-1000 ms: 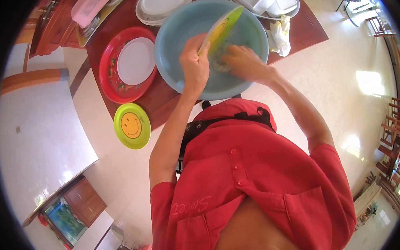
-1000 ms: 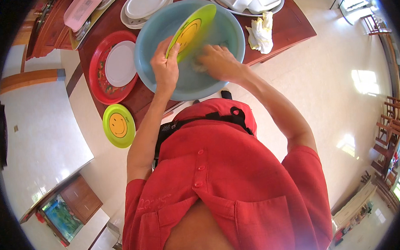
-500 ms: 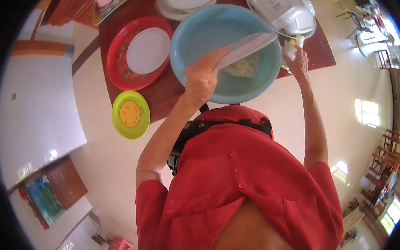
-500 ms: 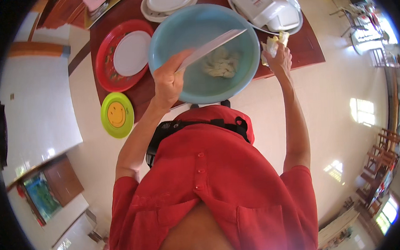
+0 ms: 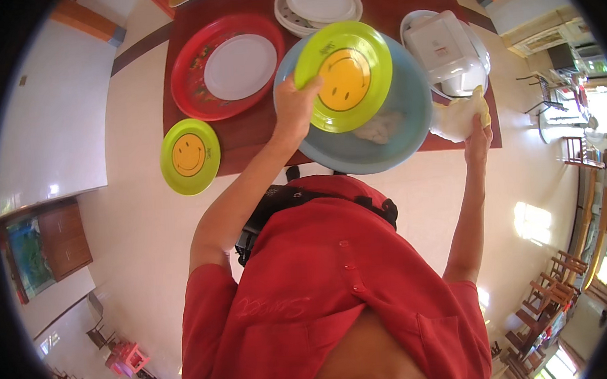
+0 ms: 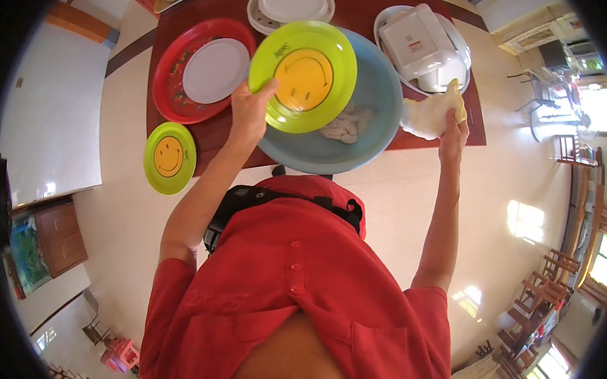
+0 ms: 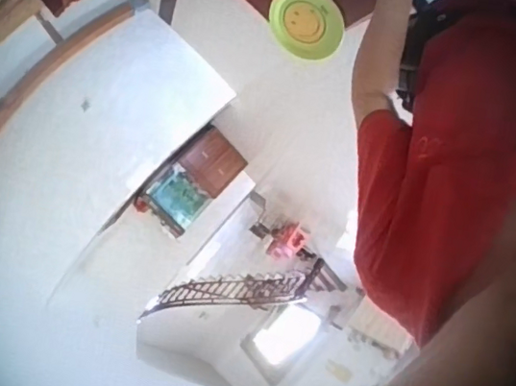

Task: The person washes plates and trays in a basin of water using a cloth. They wipe a red tray with a cloth and then stack the washed plates onto the red tray.

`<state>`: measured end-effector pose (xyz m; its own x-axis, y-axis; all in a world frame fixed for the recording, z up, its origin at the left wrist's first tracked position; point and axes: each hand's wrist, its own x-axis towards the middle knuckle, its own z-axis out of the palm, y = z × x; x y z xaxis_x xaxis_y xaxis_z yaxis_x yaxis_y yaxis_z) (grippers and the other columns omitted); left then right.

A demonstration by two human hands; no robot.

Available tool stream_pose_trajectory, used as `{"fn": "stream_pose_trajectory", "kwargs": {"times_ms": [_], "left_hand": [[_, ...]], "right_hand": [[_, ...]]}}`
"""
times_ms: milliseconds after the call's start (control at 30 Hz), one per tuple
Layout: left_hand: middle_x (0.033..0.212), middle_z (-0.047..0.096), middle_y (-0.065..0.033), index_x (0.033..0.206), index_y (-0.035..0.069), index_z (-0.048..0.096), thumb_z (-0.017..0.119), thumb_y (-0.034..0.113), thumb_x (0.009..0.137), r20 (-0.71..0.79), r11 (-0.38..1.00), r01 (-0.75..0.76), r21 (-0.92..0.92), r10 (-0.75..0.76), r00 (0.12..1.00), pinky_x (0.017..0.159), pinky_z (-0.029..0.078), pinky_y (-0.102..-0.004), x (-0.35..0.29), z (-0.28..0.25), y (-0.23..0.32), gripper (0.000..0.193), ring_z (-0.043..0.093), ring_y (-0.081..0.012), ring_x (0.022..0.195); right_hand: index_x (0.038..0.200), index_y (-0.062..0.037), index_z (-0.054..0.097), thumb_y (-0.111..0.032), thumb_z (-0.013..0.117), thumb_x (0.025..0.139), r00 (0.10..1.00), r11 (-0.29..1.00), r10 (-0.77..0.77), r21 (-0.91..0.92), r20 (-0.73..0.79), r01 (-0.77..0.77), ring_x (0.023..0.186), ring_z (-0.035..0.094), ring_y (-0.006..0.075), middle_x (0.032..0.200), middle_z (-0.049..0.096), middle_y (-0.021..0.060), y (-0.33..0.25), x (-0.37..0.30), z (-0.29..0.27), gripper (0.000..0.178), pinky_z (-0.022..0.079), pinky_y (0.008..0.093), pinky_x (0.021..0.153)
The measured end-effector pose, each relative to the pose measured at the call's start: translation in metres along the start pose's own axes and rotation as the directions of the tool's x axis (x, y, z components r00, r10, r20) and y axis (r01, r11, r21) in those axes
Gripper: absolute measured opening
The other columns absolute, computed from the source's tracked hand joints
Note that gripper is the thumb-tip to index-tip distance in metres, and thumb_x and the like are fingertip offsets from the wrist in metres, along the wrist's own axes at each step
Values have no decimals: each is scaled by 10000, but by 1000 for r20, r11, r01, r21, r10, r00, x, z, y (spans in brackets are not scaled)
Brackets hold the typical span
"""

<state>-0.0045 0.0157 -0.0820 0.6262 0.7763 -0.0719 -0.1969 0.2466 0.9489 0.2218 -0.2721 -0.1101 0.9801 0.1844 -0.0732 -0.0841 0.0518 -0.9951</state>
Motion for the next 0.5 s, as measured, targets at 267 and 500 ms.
{"fn": "stream_pose_trajectory", "kwargs": {"times_ms": [267,500], "left_hand": [[938,597,-56,1049,-21,572,476,353,925,14,951,207,-232,-210,978,722,461,-272,2,19,7,405,563,-116,822],[991,597,-74,1073,-5,562,444,377,934,71,882,348,-319,-344,936,762,470,-293,-8,44,32,424,577,-140,874]], "right_hand": [[1204,20,463,-317,499,920,977,972,103,190,184,-138,957,545,178,1125,536,100,-107,-41,49,442,475,309,792],[1124,-51,518,-144,576,780,530,739,-254,-192,809,646,1007,529,290,1102,560,112,-103,-114,161,361,419,409,841]]}}
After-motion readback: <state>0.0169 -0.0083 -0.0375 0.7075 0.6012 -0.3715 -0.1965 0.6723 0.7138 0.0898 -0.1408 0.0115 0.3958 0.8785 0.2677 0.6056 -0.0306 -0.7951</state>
